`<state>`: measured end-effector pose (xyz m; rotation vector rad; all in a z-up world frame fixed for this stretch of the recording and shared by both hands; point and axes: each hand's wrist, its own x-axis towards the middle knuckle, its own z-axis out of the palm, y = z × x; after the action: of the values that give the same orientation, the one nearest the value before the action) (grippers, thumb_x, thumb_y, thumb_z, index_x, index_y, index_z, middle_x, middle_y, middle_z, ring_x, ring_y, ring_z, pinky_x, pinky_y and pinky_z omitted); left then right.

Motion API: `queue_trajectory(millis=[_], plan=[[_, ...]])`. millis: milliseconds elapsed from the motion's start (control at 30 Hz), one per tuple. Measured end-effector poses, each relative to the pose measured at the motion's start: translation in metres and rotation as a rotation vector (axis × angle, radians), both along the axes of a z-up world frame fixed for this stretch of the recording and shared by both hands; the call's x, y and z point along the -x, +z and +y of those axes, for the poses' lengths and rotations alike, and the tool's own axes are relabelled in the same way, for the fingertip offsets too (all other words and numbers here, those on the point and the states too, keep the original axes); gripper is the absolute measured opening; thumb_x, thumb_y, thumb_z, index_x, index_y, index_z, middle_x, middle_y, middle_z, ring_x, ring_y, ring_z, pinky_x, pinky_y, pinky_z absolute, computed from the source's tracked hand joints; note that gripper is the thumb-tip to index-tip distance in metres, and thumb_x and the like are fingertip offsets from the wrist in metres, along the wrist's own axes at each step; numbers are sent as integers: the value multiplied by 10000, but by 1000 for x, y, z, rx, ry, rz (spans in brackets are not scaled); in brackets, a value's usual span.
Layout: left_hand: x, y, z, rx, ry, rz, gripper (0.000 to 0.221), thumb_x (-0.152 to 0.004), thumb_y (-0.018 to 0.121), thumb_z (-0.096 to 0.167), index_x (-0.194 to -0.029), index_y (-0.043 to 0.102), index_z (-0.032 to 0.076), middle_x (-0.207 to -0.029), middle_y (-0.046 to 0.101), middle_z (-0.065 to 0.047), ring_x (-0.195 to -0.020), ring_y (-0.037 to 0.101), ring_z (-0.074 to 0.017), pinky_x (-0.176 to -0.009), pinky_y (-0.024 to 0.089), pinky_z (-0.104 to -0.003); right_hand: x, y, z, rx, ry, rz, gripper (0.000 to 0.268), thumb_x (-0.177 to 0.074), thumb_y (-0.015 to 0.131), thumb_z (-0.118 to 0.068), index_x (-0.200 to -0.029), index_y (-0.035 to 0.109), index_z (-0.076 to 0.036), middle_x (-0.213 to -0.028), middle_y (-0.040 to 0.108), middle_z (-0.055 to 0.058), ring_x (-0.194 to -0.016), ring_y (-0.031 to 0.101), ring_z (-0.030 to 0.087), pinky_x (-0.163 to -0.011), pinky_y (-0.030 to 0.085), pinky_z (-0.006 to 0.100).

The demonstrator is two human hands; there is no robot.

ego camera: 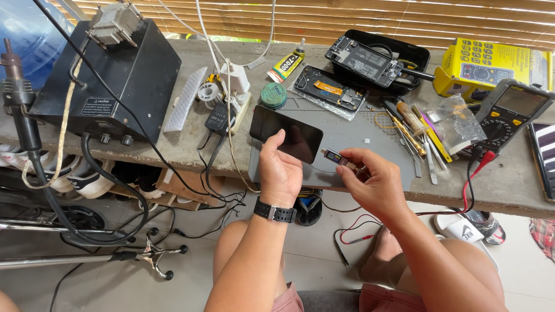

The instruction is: Connecting a new smartphone display to a motherboard and testing it for functionality at a repair station.

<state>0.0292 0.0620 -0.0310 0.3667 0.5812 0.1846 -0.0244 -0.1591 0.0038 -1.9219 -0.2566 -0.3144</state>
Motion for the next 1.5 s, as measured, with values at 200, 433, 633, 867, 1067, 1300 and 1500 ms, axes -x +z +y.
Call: queue_trajectory(millis=[200, 433, 633, 867, 1067, 1300, 1500], plan=[[5, 34, -9, 34, -54, -11, 523, -907, 924, 174, -1373, 698, 98, -1410, 759, -222, -1335, 763, -361, -1181, 612, -531, 2, 4, 1, 29, 10, -211, 267, -971, 921, -11, -1226, 861, -65, -992, 860, 125, -819, 789, 230, -640, 647, 335], [8, 36, -14, 46, -98, 0, 543, -892, 942, 178, -1358, 713, 19, -1368, 795, -291, -1292, 777, -379, -1124, 635, -576, 9, 12, 6, 48, 36, -300, 292, -951, 924, 22, -1226, 863, -56, -996, 859, 113, -800, 787, 227, -641, 650, 330], [15, 59, -16, 28, -137, -16, 349, -917, 930, 161, -1215, 778, 62, -1177, 852, -196, -1105, 841, -342, -1024, 704, -504, 13, 19, 11, 66, 38, -412, 321, -928, 927, 58, -1219, 867, -63, -944, 832, 105, -740, 762, 237, -628, 663, 351], [13, 54, -13, 19, -141, -14, 279, -924, 944, 154, -1134, 772, 87, -1075, 862, -144, -1009, 857, -288, -955, 724, -432, 15, 26, 12, 88, 34, -454, 334, -917, 911, 77, -1211, 872, -79, -909, 816, 89, -723, 750, 233, -621, 668, 357], [12, 53, -15, 23, -130, -5, 283, -924, 945, 127, -1142, 769, 89, -1078, 857, -133, -1012, 853, -286, -963, 718, -426, 15, 29, 12, 110, 51, -490, 355, -900, 905, 100, -1209, 866, -69, -895, 807, 99, -721, 749, 247, -613, 670, 369], [15, 55, -18, -15, -115, -7, 298, -914, 965, 122, -1141, 772, 112, -1087, 835, -112, -1031, 835, -293, -978, 701, -455, 14, 30, 12, 128, 68, -482, 361, -893, 903, 104, -1210, 866, -66, -901, 809, 109, -730, 754, 248, -615, 671, 372], [21, 69, -24, -163, -80, -11, 408, -915, 975, 98, -1265, 768, 134, -1157, 818, -113, -1101, 821, -285, -1020, 681, -469, 11, 30, 11, 169, 84, -495, 350, -902, 894, 102, -1208, 866, -66, -905, 800, 111, -730, 749, 251, -616, 672, 375]])
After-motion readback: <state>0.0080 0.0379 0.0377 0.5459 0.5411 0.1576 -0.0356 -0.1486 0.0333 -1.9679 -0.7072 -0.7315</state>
